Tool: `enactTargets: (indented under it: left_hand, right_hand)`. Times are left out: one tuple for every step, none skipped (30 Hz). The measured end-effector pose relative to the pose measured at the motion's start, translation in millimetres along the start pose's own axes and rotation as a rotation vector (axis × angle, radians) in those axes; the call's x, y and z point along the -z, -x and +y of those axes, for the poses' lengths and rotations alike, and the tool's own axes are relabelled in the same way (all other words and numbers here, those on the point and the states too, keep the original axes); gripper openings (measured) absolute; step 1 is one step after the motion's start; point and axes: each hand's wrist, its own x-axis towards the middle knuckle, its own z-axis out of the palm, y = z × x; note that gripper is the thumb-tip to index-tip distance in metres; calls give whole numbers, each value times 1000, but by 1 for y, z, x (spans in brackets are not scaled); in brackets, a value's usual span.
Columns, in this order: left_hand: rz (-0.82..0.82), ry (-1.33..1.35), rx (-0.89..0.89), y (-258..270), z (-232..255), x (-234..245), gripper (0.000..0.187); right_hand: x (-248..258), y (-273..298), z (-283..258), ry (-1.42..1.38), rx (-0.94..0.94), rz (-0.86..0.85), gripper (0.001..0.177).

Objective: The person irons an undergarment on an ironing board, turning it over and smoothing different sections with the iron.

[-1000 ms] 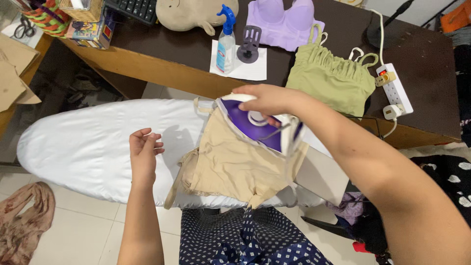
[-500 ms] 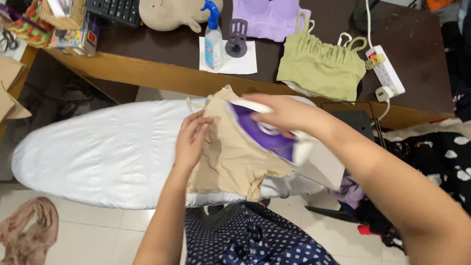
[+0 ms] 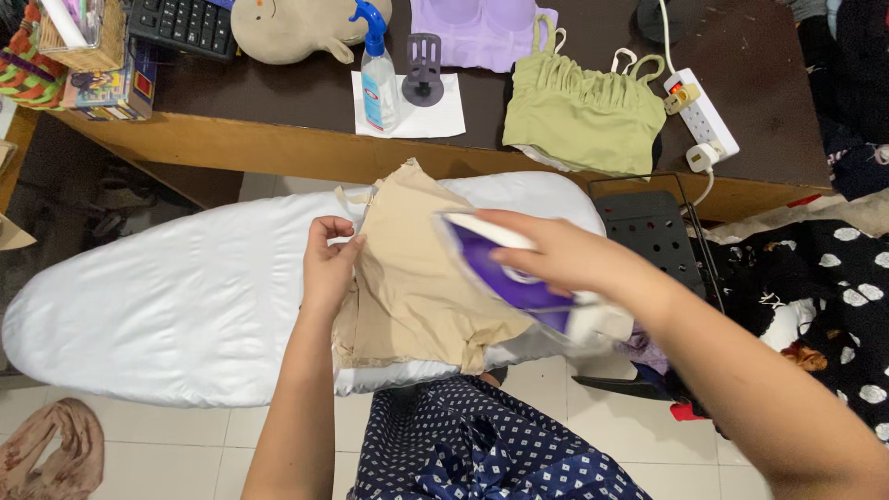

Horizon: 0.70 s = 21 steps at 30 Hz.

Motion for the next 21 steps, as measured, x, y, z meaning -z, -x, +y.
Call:
enactTargets:
  left_hand:
    - [5,-10,-16,1,2,2,27]
    - [11,-21,-33,3,3,5,28]
    - [12,-21,-34,5,4,7,28]
    - [-29,15,-22,7,6,9,33]
    - [-70,52,-10,8,7,10,37]
    - [-71,52,-7,11,7,11,37]
    - [-111,62,0,12,7,12,42]
    - [-154,70,6,13,6,14,46]
    - [-157,67,7,13,4,16,46]
    - [-121,70,-7,12,2,17,45]
    - [-86,74,-21,10,-1,18,44]
    - [-90,73,-28,8,-4,19,44]
    - [-89,76,-27,6,-7,18,44]
    - [-84,80,-21,4,-9,20,44]
    - [-84,80,-24,1,-10,21,44]
    - [-89,72,-28,1,-12,22,43]
    - [-94,65,-32,2,-14,23,42]
    - [-95,64,-28,1,-15,24,42]
    - [-104,91,-27,0,-15,26,41]
    - [-111,119,-27,0,-15,27,40]
    - [-111,119,-24,1,-16,28,40]
  right_hand:
    - [-6,-11,-10,40,25,-17,66]
    - [-12,-20,-21,48,54,-24,65]
    - [-18,-29,-31,55,82,-30,65]
    - [-23,-40,-41,55,83,-30,65]
    - [-27,-50,-52,95,84,-21,65]
    - [-30,-55,-57,133,81,-12,65]
    - [-31,-55,-58,131,79,-13,65]
    - [-32,-54,-59,137,78,0,65]
    - [-34,-54,-59,143,77,14,65]
    - [-33,-51,-57,141,76,19,65]
    - [-32,-43,-52,144,49,-21,65]
    - [-29,-37,-47,149,25,-58,66]
    - [-26,-31,-43,149,28,-50,66]
    - [-22,-25,-38,149,52,-81,67]
    - [-21,-25,-36,148,75,-112,68]
    - [-23,-29,-36,147,75,-114,68]
    - [-25,-35,-37,156,107,-123,68]
    - [-28,-42,-38,163,137,-133,68]
    - [-32,-51,-41,161,135,-135,68]
    - [-37,-62,-46,139,172,-123,67]
    - [-42,-73,-52,117,209,-110,67]
